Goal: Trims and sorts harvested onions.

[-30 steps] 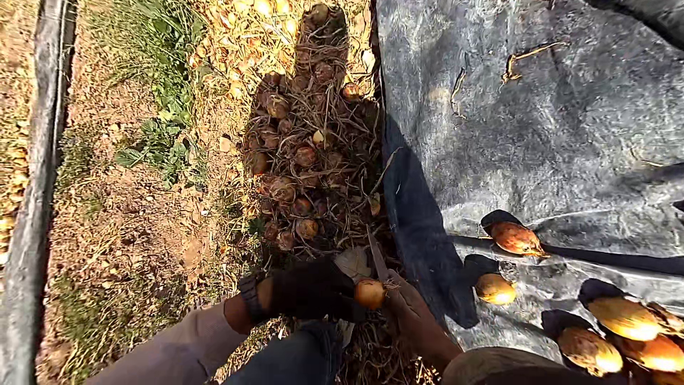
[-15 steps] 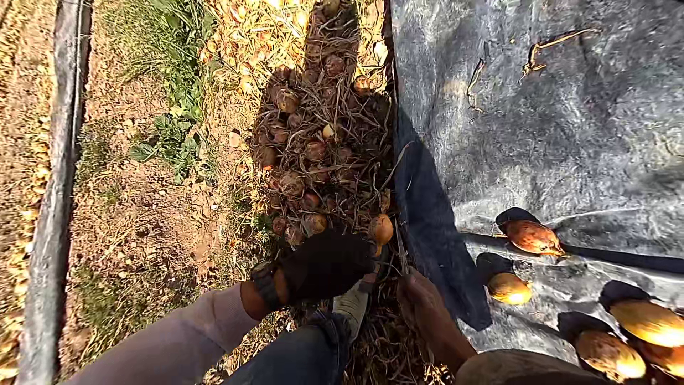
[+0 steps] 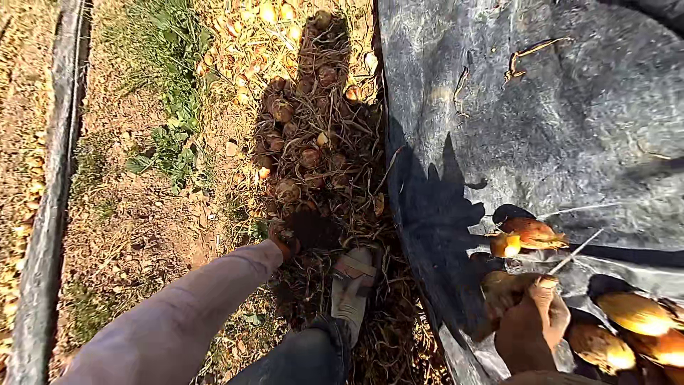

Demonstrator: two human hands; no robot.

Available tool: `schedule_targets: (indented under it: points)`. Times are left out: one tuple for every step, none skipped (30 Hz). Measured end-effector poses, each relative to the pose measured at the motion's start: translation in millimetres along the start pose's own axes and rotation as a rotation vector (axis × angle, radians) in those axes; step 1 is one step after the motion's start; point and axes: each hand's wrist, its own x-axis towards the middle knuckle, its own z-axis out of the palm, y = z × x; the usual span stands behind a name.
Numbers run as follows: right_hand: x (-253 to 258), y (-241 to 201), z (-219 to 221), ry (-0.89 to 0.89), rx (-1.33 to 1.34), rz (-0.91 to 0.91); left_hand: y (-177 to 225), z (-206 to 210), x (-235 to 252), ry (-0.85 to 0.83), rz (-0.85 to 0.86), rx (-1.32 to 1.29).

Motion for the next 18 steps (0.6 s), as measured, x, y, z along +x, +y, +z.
schedule_targets:
  points:
    - [-1.8, -4.4, 3.2, -0.009, -0.008, 0.016, 21.6, -45.3, -0.3, -0.245, -0.147, -0.092]
    - [-6.6, -6.5, 9.0, -0.034, -0.018, 0.058, 47.5, -90.3, 6.4, -0.414, -0.242, -0.108]
    - [-13.1, -5.8, 15.3, -0.077, -0.044, 0.100, 65.1, -119.2, 13.3, -0.520, -0.286, -0.116]
    - [-19.4, -2.8, 21.1, -0.136, -0.089, 0.125, 67.9, -125.6, 18.6, -0.540, -0.258, -0.137]
    - [-24.4, 2.1, 26.1, -0.195, -0.144, 0.137, 57.0, -112.3, 24.1, -0.496, -0.154, -0.170]
    - [-27.9, 7.4, 30.5, -0.247, -0.201, 0.151, 38.1, -81.9, 33.1, -0.386, 0.006, -0.195]
    - [-30.5, 11.2, 33.7, -0.306, -0.268, 0.168, 25.2, -48.8, 42.0, -0.267, 0.122, -0.282]
    - [-32.0, 12.4, 37.7, -0.361, -0.355, 0.187, 31.1, -37.4, 45.9, -0.274, 0.120, -0.410]
    - [-33.1, 11.5, 42.5, -0.418, -0.432, 0.218, 47.0, -41.2, 42.7, -0.316, 0.096, -0.561]
    - [-33.7, 10.1, 47.8, -0.476, -0.496, 0.239, 67.8, -53.3, 34.2, -0.374, 0.070, -0.703]
    - [-34.0, 9.5, 52.8, -0.526, -0.533, 0.237, 87.8, -68.5, 23.4, -0.420, 0.070, -0.803]
    - [-33.6, 9.0, 56.8, -0.569, -0.532, 0.210, 103.9, -83.8, 13.6, -0.462, 0.087, -0.886]
    - [-32.9, 8.2, 59.3, -0.610, -0.496, 0.165, 114.9, -96.6, 5.3, -0.502, 0.110, -0.977]
    - [-32.8, 7.2, 60.8, -0.643, -0.422, 0.116, 119.9, -107.0, -0.5, -0.548, 0.144, -1.050]
    - [-32.6, 4.6, 62.1, -0.667, -0.329, 0.083, 119.8, -114.7, -3.9, -0.583, 0.175, -1.072]
    - [-31.8, 2.4, 62.5, -0.697, -0.239, 0.067, 116.5, -122.0, -6.3, -0.611, 0.186, -1.034]
    - [-31.6, 1.3, 63.3, -0.722, -0.159, 0.075, 111.2, -125.6, -8.8, -0.628, 0.195, -1.003]
    - [-31.7, 0.8, 64.1, -0.740, -0.102, 0.098, 105.9, -125.0, -11.9, -0.628, 0.185, -1.005]
